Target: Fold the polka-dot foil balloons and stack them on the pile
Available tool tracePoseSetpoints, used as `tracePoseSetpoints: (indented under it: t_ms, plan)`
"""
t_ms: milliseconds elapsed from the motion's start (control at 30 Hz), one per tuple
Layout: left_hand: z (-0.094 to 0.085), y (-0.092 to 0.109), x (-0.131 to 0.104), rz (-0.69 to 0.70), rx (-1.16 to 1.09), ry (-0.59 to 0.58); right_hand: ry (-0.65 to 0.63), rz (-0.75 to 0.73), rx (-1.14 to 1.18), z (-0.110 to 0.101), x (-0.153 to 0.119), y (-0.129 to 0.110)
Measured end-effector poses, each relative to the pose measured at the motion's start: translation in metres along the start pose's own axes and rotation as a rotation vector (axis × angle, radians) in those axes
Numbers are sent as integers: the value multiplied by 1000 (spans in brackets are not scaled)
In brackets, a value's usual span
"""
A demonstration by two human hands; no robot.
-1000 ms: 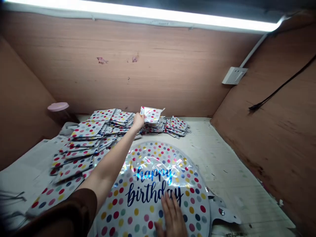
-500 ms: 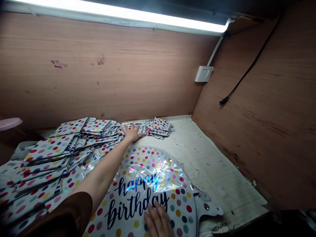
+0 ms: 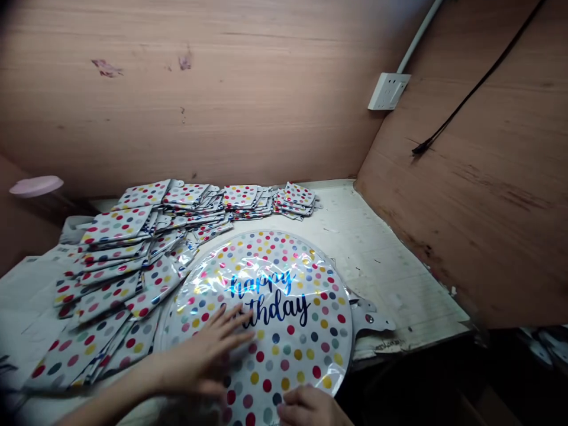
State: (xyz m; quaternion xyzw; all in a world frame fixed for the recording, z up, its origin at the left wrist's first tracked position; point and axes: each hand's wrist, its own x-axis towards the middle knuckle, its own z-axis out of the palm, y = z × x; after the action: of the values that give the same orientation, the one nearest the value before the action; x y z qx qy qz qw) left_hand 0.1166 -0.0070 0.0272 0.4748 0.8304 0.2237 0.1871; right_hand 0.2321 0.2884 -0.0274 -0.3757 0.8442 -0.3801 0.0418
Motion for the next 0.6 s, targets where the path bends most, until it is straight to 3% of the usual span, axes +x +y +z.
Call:
tracePoseSetpoints:
  t_ms: [67,133,267,367,500,600]
  plan:
    - [21,11,-30,24,-102,-71,8,117,132,-5,8,-6]
    - [32,17,-45,-17,-169,-75,-32,295,338,-16,18,-10]
    - [42,18,-51,-100,-264,39,-134,620,854,-38,37,-8]
    - [45,17,-52,-142,-345,111,-53,779,1076,-43,50,-8]
    - [45,25,-51,-238,-344,267,-22,822,1139,-47,61,-15]
    - [48,40,-44,-199,-289,366,-73,811,1081,-50,62,-18]
